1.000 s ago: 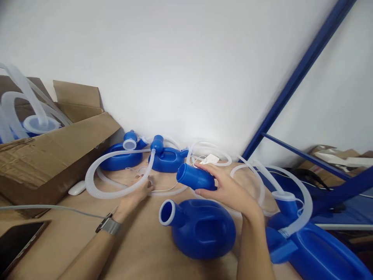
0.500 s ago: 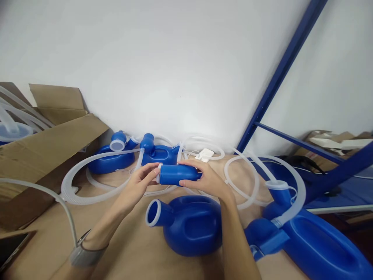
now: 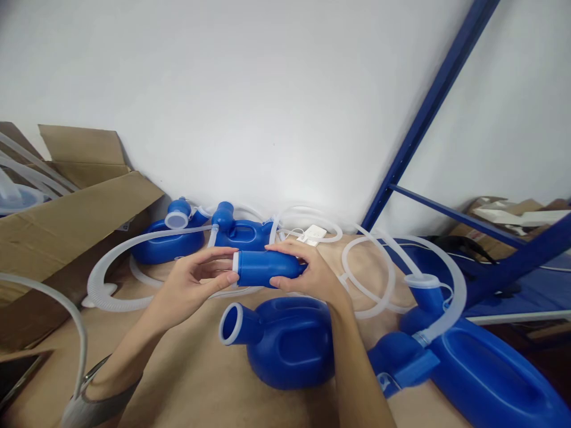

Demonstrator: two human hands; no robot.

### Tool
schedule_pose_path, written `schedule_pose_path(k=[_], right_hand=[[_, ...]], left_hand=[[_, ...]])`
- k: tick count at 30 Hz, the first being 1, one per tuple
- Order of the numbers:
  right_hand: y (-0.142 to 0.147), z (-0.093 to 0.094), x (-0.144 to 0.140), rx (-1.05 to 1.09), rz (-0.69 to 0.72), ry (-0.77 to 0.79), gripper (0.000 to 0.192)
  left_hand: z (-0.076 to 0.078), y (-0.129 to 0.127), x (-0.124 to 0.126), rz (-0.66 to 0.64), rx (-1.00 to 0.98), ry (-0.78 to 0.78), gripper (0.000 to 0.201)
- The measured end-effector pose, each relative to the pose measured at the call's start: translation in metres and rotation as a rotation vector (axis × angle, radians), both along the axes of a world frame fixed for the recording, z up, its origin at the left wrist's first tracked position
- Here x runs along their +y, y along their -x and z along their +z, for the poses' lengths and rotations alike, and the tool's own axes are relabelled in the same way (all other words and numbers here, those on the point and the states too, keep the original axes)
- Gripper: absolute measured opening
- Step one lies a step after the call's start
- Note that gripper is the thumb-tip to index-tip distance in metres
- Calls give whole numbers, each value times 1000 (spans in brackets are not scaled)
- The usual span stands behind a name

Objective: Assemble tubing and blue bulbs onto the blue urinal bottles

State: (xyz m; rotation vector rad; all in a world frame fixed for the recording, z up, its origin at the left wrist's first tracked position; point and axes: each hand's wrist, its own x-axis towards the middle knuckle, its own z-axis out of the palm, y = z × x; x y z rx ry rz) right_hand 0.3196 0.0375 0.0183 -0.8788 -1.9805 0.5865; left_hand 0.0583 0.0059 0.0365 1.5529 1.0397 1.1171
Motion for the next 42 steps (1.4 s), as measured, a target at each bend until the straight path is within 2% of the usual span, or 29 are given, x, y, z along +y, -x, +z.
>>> schedule_pose_path(k=[8,12,16,21,24,26,29,31,34,38,42], right_hand=[[2,3,-8,-22,-9,7,55],[5,4,-8,10,-24,-14,54],[8,4,-8,11,-16,-23,52],[11,5,-8,-5,19,0,52],[19,5,-8,28,92,-1,52],[27,4,-8,39,154,-13,54],[42,0,-9,36,202,-16,57],[49,-3,-10,49,226,-31,59],[52,-6,-10,60,237,-33,59],[51,-6,-10,40,224,-7,60],[53,-5,-12,36,220,-2,60]], left_hand=[[5,0,-3,120,24,-45,47],[7,3,-3,26,57,15,50],[6,5,-3,15,77,21,54],[8,12,-2,-85,5,108,53],[10,16,-1,-153,-56,158,48],[10,14,-1,-86,-86,164,46],[5,3,0,68,-201,218,65],[0,-6,1,91,-329,263,69],[-8,-15,3,114,-451,259,64],[-13,-19,2,169,-460,214,65],[-11,-18,0,186,-391,157,65]])
